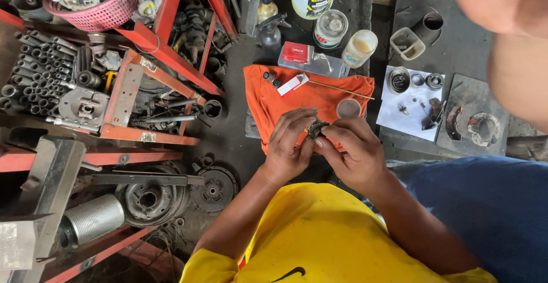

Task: The person handles small mechanical components on a workbench, picking up a cylindrical metal part and a small black ring. They place the ring onto the metal part, rotate the assembly, and then set it down on an orange cloth. The person repeats this process with another similar metal part.

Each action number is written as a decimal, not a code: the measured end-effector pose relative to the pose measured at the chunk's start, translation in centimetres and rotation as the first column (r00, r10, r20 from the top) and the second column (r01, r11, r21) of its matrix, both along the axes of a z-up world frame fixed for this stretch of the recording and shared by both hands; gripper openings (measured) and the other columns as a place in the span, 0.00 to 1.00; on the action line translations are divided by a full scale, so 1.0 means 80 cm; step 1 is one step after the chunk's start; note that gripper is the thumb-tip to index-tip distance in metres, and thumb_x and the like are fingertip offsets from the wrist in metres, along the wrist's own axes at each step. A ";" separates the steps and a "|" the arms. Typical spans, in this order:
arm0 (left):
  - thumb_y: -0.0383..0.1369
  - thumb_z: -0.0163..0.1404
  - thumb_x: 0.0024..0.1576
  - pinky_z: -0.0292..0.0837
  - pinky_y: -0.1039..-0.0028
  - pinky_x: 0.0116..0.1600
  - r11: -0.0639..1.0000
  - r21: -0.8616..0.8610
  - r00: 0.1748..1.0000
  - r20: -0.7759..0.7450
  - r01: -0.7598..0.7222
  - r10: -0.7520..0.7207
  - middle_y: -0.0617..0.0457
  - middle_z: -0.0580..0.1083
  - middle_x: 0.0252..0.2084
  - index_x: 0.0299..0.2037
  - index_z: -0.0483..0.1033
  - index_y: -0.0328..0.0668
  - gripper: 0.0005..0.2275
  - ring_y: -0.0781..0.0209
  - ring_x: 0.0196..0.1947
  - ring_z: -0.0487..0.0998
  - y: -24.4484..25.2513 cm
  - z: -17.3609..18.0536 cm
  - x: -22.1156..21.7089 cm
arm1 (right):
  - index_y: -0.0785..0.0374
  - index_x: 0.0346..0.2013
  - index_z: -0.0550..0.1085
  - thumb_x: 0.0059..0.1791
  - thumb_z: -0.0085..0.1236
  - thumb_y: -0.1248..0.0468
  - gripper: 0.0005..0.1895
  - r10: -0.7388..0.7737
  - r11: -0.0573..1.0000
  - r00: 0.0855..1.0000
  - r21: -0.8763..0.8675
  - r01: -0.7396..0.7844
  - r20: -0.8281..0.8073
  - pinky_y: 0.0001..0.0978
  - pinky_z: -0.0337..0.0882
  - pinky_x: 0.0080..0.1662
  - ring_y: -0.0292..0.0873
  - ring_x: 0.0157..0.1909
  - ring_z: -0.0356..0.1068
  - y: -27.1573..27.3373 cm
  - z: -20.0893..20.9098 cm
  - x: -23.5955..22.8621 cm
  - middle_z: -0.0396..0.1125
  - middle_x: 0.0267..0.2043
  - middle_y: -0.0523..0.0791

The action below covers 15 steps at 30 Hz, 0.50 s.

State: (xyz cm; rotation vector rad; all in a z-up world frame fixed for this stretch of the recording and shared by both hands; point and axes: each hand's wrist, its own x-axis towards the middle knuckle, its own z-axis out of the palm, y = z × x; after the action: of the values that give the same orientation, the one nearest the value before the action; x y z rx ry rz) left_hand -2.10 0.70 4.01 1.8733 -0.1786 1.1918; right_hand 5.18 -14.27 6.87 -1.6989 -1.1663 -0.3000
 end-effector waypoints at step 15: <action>0.23 0.55 0.59 0.74 0.58 0.57 0.967 -0.253 0.994 -0.089 0.040 -0.065 0.37 0.75 0.54 0.54 0.72 0.28 0.13 0.38 0.55 0.78 0.027 -0.039 -0.037 | 0.67 0.48 0.77 0.47 0.64 0.72 0.15 -0.047 0.998 0.987 0.030 0.052 -0.154 0.42 0.74 0.37 0.50 0.33 0.74 0.028 -0.027 -0.044 0.70 0.35 0.47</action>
State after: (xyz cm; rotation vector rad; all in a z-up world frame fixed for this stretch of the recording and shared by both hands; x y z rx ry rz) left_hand -5.09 2.86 0.89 1.6886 -0.0220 1.0336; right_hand 1.64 -12.05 4.74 -1.6920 -1.0018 -0.2144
